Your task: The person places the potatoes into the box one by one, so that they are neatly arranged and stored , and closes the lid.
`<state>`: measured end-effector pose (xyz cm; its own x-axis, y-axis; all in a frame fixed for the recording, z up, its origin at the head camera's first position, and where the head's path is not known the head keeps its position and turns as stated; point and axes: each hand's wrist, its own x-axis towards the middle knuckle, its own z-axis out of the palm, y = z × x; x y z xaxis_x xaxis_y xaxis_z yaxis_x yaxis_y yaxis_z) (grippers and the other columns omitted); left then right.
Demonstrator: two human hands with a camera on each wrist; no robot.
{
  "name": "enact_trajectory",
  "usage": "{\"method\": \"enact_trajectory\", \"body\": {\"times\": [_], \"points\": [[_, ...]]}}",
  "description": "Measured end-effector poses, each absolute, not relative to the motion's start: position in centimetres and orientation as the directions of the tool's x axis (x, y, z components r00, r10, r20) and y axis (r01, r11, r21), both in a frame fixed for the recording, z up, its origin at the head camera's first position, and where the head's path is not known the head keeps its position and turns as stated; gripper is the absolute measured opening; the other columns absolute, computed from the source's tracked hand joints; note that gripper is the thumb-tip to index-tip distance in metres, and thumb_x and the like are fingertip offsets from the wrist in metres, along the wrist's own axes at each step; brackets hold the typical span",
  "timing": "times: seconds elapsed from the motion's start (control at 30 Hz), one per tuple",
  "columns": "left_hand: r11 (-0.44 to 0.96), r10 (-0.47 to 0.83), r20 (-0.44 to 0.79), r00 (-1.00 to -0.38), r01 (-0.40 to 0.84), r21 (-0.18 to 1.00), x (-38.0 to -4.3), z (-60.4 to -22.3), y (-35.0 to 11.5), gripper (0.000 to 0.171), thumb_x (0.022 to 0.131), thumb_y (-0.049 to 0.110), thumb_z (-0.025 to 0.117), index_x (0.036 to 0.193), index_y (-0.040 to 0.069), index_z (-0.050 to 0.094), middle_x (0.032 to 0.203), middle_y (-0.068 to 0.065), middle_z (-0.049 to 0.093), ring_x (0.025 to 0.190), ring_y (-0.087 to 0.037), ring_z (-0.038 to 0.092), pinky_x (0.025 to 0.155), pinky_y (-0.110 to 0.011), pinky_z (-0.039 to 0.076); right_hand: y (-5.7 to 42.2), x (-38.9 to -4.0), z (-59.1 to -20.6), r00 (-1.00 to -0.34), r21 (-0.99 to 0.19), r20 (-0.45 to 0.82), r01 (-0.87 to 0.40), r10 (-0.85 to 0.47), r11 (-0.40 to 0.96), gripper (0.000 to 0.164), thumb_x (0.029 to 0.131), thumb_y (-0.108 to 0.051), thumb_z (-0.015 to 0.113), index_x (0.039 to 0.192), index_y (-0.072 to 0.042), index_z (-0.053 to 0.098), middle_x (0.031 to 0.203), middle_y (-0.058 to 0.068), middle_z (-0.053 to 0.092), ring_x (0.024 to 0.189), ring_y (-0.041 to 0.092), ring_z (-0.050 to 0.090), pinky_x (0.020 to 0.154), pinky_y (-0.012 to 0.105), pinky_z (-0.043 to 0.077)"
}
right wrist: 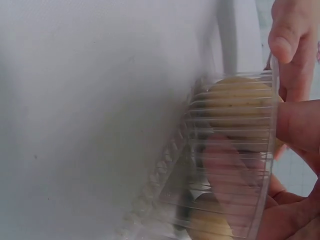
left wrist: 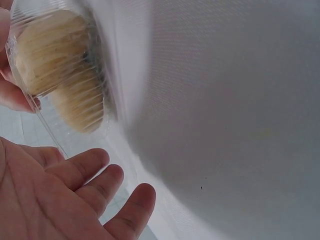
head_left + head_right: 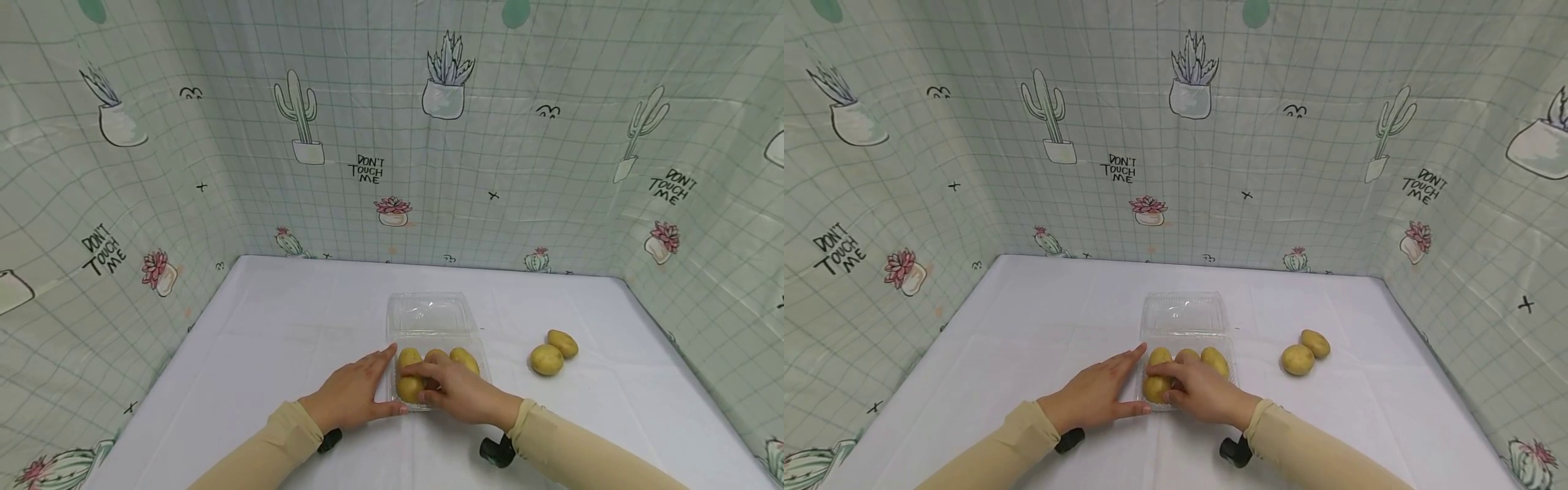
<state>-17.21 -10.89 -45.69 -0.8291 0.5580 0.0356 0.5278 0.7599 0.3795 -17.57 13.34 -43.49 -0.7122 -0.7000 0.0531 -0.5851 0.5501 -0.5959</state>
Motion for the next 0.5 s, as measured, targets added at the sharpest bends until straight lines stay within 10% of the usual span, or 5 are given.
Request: {"method": "enact_trajectory", "body": {"times": [0.5], "points": [[0.762,0.556,0.034,-0.83,0.526,0.377,-17.2,-45.79,-10.93,0.099,0.088,0.065,0.064,0.158,0.006,0.026,0.15,-0.015,0.045,0.134,-0.03,0.047,0.103,-0.05,0.043,13.44,-18.07,-43.82,-0.701,-0.588,0.035,-0.59,-0.712,0.553,0.044,0.096,-0.019,0.068,0.139,-0.018,0.06,0.109,-0.005,0.054,0.094,0.015,0.053,0.08,0.029,0.046]]}}
